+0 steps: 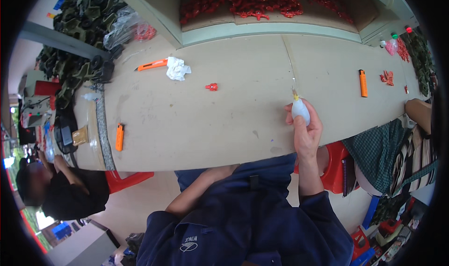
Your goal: The person unblocks a glue bottle nozzle using a lighter, applies glue onto plastic toy components, and presses the pieces together by hand to assemble them.
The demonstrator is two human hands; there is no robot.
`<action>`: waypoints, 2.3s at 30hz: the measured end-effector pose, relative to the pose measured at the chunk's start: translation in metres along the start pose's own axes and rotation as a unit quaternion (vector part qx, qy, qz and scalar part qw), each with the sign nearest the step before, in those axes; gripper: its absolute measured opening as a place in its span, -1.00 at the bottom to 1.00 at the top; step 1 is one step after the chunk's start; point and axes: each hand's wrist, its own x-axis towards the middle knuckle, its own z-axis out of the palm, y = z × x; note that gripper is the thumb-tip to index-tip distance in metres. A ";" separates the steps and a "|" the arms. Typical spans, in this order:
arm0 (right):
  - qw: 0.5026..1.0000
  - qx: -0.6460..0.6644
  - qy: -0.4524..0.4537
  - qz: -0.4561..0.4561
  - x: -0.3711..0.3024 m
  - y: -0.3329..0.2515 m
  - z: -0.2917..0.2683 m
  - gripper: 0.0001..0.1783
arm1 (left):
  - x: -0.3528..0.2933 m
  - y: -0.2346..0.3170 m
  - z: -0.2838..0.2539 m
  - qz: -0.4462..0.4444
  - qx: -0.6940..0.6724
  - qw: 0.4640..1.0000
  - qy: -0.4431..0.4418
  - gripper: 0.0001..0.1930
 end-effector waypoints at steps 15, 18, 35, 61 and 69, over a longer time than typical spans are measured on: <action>1.000 -0.016 0.019 0.007 -0.004 -0.008 0.004 -0.61 | 0.054 0.094 -0.184 0.163 0.163 0.923 0.308 -0.81; 1.000 -0.021 0.015 0.014 -0.002 -0.009 0.005 -0.61 | 0.057 0.092 -0.182 0.133 0.155 0.939 0.278 -0.80; 0.977 0.192 0.090 -0.028 0.000 0.015 0.113 -0.55 | 0.026 0.107 -0.096 0.189 -0.014 0.906 0.379 -0.71; 0.996 0.074 0.047 -0.014 0.017 -0.005 0.103 -0.60 | 0.028 0.118 -0.102 0.106 -0.683 0.714 0.112 -0.83; 0.997 0.075 0.015 -0.005 0.015 -0.007 0.115 -0.60 | 0.021 0.112 -0.113 0.100 -0.619 0.770 0.117 -0.83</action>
